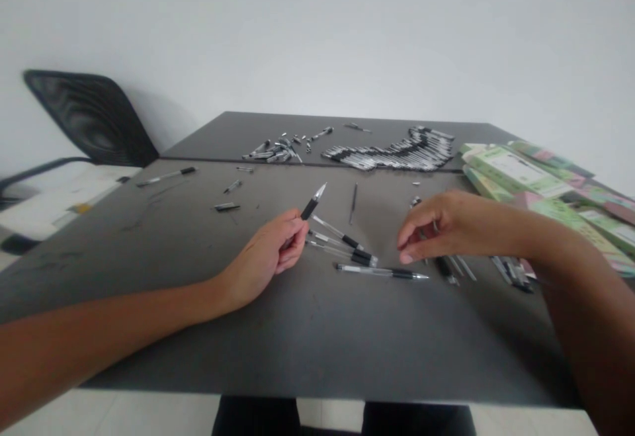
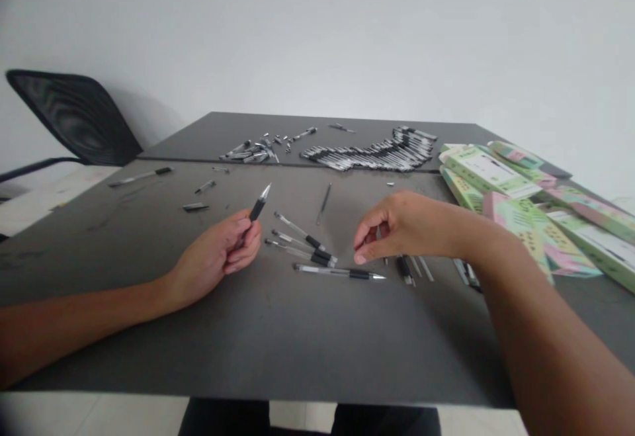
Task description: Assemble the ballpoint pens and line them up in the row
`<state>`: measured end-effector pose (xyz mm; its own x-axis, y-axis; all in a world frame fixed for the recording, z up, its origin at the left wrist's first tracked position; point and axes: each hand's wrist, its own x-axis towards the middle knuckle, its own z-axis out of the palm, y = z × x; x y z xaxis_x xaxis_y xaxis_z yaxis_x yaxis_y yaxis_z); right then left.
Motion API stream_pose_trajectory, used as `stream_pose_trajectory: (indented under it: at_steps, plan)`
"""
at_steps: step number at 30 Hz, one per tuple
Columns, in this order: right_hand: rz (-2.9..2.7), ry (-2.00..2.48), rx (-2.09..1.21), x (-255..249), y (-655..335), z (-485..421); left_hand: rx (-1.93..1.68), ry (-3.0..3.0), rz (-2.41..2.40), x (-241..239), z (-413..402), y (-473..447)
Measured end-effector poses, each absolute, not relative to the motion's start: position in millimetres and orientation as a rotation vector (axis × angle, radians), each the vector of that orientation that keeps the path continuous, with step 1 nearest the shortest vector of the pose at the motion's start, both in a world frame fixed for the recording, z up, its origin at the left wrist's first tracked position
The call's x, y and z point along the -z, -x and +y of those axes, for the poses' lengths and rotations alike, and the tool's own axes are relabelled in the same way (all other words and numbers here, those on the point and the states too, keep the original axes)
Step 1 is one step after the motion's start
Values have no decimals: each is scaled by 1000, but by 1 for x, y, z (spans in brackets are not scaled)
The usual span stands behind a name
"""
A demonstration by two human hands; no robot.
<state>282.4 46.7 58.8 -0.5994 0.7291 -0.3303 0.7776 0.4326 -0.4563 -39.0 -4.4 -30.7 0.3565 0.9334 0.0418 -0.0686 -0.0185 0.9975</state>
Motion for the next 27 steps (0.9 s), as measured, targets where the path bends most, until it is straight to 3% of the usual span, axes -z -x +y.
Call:
stream_pose_trajectory:
  at_steps: [10,27]
  plan:
    - [2595,-1314,929,-45,-278,48,-919,-1354,889,27,-4,37]
    - [2995,-1553,486,-29,-270,58,-797,-1421,909,21,-14,38]
